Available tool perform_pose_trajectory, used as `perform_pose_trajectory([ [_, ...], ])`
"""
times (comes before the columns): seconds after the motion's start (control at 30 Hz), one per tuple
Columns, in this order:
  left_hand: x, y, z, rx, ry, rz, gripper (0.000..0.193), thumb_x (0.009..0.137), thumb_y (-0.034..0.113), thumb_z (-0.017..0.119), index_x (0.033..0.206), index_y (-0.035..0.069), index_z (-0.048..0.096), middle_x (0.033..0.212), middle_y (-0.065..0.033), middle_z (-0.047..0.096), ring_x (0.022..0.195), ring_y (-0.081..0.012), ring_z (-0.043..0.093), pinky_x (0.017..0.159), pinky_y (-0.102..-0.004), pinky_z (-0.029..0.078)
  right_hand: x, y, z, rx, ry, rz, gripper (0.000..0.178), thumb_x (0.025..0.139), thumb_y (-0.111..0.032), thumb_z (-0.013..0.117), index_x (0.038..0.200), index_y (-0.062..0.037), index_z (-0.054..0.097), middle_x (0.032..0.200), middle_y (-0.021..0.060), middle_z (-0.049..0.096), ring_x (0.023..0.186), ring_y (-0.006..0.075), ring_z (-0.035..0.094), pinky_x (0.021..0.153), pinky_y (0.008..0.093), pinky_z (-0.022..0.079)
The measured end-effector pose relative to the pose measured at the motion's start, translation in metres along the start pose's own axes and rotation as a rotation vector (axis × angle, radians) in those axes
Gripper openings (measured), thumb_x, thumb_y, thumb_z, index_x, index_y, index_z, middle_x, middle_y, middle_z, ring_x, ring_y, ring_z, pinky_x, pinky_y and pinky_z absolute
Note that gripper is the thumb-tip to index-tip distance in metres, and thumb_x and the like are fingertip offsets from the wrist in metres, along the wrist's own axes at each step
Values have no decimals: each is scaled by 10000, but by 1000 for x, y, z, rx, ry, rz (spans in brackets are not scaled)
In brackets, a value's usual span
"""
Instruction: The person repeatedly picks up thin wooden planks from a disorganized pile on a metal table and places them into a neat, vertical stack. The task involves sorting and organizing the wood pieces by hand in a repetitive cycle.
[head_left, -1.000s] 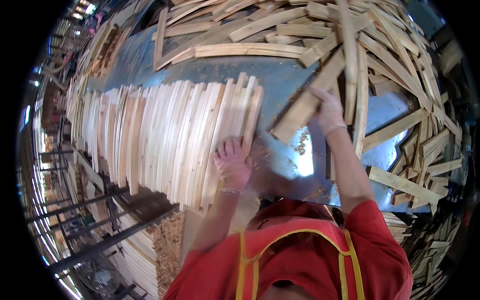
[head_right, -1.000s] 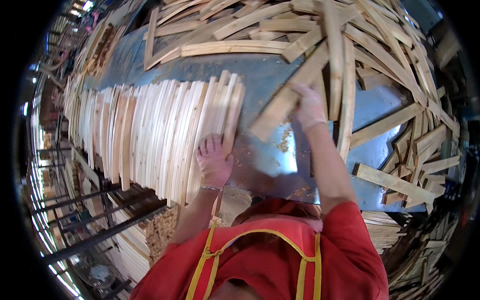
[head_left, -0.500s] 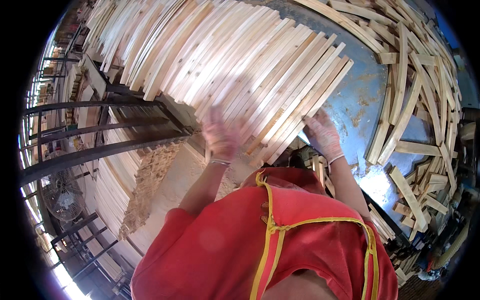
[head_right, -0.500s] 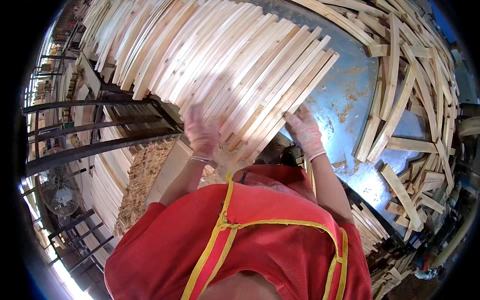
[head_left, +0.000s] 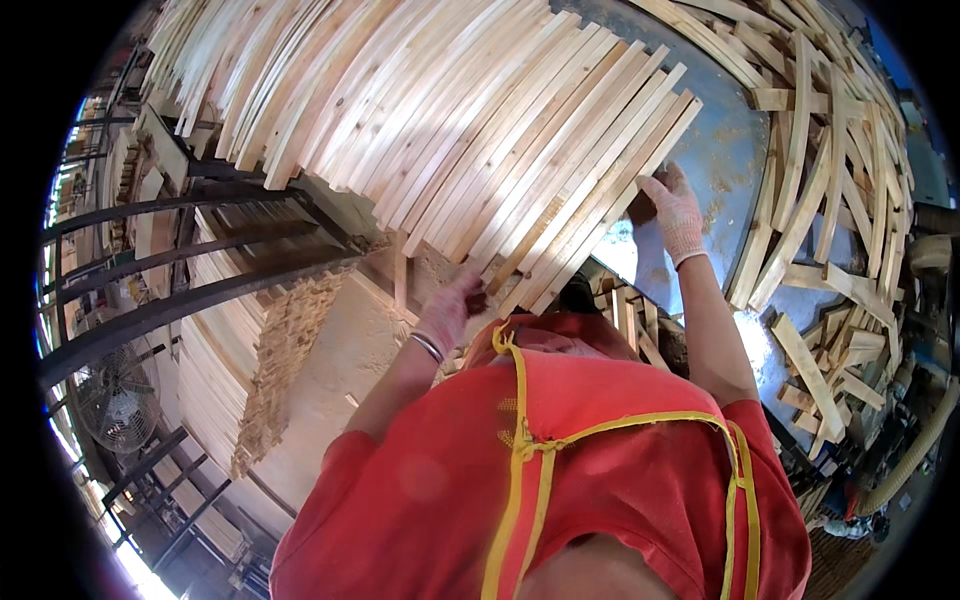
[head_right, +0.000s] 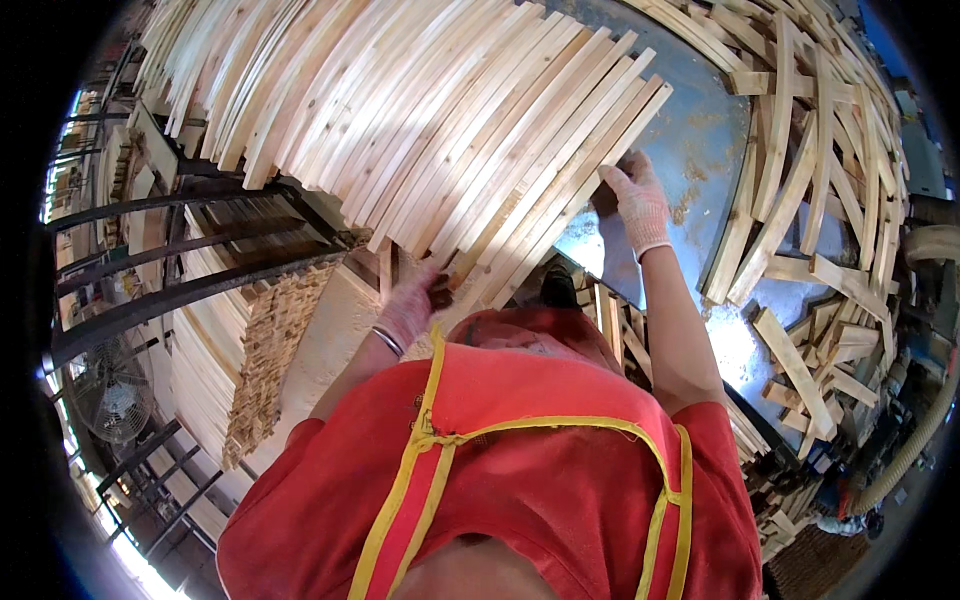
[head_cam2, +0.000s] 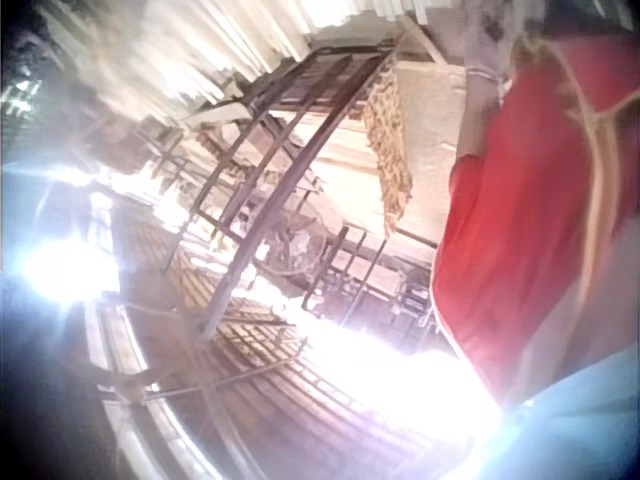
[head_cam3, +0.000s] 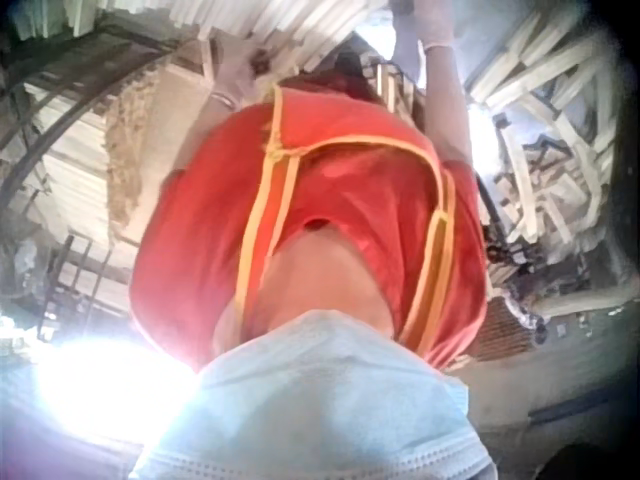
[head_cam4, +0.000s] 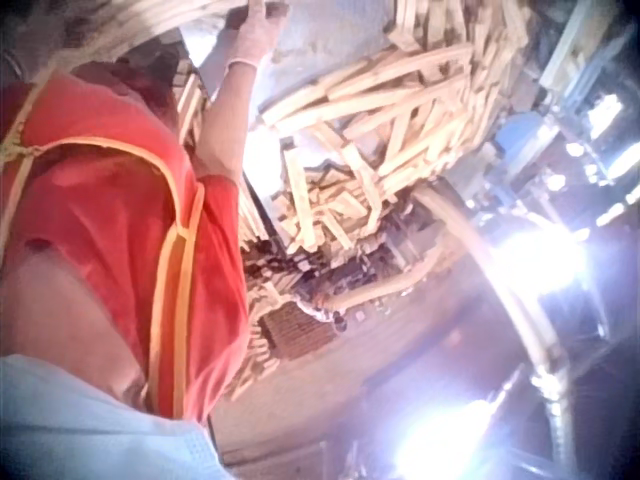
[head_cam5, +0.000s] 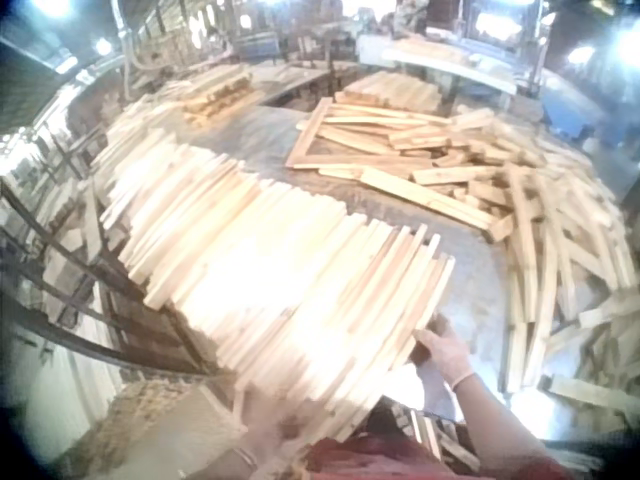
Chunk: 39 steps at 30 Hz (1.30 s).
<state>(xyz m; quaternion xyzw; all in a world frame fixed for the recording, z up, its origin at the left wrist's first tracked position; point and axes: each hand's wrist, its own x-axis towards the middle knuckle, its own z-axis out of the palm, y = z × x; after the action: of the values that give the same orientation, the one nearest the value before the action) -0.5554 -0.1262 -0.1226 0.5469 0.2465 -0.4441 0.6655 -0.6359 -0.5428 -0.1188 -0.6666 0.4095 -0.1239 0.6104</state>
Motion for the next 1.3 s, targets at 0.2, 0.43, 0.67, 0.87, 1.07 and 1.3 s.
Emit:
perform_pose_trajectory([
  [0.2,-49,54,22,258,-284,-114,361,1017,299,711,1225,3,715,1086,-77,752,975,-178,703,911,-359,564,43,-38,-87,-533,362,-242,783,907,-374,784,1539,6,522,1495,232,615,1361,350,607,1166,399,453],
  [0.43,-32,134,162,940,-607,18,1242,874,493,840,1670,-108,100,1713,-309,272,1469,-392,485,1213,-457,438,116,-47,-233,-1368,451,-74,920,901,-502,756,1643,-84,408,1642,133,492,1509,359,429,1264,452,338],
  [0.67,-26,146,186,1389,-343,276,814,953,363,686,1620,9,383,1193,-276,702,1058,-387,719,944,-476,569,104,-1,-287,-1312,551,-107,719,965,-357,662,1586,-36,493,1571,167,568,1460,359,480,1226,438,375],
  [0.87,6,255,57,1908,258,851,541,999,367,597,1481,121,586,1392,-169,650,1296,-328,596,1051,-506,517,51,29,-302,-251,451,79,465,1055,-183,616,1486,-14,586,1387,112,672,1239,269,624,1086,379,467],
  [1.07,64,361,-69,1971,740,852,595,926,404,638,1498,248,603,1443,-133,638,1388,-335,565,1120,-498,476,-39,43,-103,191,437,25,493,983,-167,772,1421,-17,604,1166,47,665,1036,189,614,893,320,513],
  [1.3,113,392,-136,1356,426,1092,727,905,273,709,1596,173,505,1314,-142,707,1074,-336,684,952,-473,557,-122,12,66,55,189,-3,595,990,-218,691,1511,21,532,1178,69,660,988,152,616,847,299,538],
])
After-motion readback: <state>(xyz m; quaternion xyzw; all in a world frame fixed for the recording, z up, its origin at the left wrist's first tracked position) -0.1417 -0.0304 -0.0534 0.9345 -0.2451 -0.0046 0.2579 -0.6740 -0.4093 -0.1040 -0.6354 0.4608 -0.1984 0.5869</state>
